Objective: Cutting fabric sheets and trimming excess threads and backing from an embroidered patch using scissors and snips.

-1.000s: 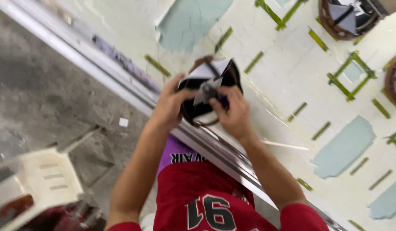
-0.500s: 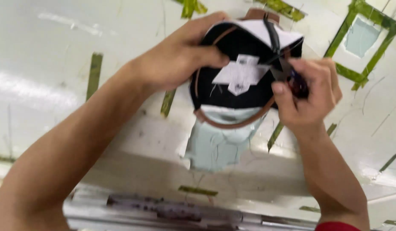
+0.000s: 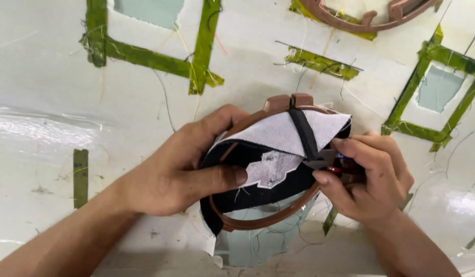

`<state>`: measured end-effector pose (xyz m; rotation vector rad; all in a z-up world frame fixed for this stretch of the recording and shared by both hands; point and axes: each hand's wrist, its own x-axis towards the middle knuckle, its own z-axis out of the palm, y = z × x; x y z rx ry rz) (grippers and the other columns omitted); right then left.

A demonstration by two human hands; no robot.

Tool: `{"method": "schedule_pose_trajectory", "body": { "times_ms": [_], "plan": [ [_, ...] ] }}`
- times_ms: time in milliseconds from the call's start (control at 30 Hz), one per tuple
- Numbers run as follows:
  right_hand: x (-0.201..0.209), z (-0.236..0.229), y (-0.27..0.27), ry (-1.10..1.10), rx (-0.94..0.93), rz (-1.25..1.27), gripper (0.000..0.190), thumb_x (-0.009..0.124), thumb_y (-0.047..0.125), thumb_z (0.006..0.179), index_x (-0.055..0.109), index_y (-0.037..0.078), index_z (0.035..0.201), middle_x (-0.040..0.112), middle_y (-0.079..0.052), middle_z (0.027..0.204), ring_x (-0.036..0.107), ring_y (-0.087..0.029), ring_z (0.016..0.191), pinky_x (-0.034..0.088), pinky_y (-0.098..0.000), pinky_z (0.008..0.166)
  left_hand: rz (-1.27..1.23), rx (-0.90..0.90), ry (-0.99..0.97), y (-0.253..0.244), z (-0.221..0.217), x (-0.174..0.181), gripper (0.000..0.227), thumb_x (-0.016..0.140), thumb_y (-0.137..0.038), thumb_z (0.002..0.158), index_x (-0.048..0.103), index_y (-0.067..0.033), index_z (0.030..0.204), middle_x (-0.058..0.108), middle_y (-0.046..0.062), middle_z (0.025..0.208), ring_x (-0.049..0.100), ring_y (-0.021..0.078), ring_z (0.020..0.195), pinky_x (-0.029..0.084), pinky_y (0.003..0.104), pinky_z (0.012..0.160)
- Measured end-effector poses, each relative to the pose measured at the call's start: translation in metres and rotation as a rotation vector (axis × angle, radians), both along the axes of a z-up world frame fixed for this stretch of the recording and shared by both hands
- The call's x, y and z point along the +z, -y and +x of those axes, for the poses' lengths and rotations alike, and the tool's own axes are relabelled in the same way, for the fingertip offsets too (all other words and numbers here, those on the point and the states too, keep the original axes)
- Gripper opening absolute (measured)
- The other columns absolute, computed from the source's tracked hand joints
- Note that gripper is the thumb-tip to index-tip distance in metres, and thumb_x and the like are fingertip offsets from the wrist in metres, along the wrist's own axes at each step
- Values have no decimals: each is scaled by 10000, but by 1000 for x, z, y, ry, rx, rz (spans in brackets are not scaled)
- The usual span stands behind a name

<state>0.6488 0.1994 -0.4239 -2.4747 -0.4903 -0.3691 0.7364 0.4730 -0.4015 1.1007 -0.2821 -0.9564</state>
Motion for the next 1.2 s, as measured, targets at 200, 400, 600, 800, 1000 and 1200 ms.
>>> {"method": "schedule_pose_trajectory", "body": {
  "times_ms": [200,400,600,800,1000,1200],
  "plan": [
    [4,-1,2,-14,8,-13,402,686,272,817,601,-85,981,629,-213,882,568,-306,770,491,-378,663,6,21,45,0,-2,2,305,566,-126,869,479,-50,1152,513,-12,849,486,108,749,421,240,646],
    [9,-11,-2,-97,-18,-124,452,749,275,782,610,-84,1020,633,-234,969,587,-336,871,506,-460,799,72,7,82,-2,1,6,327,551,-158,861,489,-48,1162,544,-8,898,521,123,808,453,252,697],
    [16,-23,4,-252,-3,-268,534,811,260,768,555,-81,1091,561,-284,1072,548,-340,979,503,-497,840,110,-32,78,-4,5,5,300,535,-165,841,494,-61,1120,530,-11,831,513,123,706,433,259,612],
    [24,-7,-10,-490,-98,-354,424,735,312,700,624,-19,942,572,-161,839,550,-281,757,438,-429,710,173,-49,21,-4,7,10,243,553,-117,802,524,-105,1043,544,-29,771,522,109,683,435,260,592],
    [25,-5,-7,-611,-164,-374,297,713,356,649,620,82,717,501,-39,524,473,-228,482,382,-360,562,169,-43,-61,-2,9,15,238,533,-111,812,545,-97,1050,588,-8,806,534,115,719,420,247,627],
    [27,-1,-13,-593,-134,-358,292,690,338,670,656,67,773,547,-41,567,496,-222,501,367,-359,557,163,-34,-12,-4,7,15,251,526,-118,828,534,-91,1077,584,-1,820,532,123,724,420,246,642]
  ]
}}
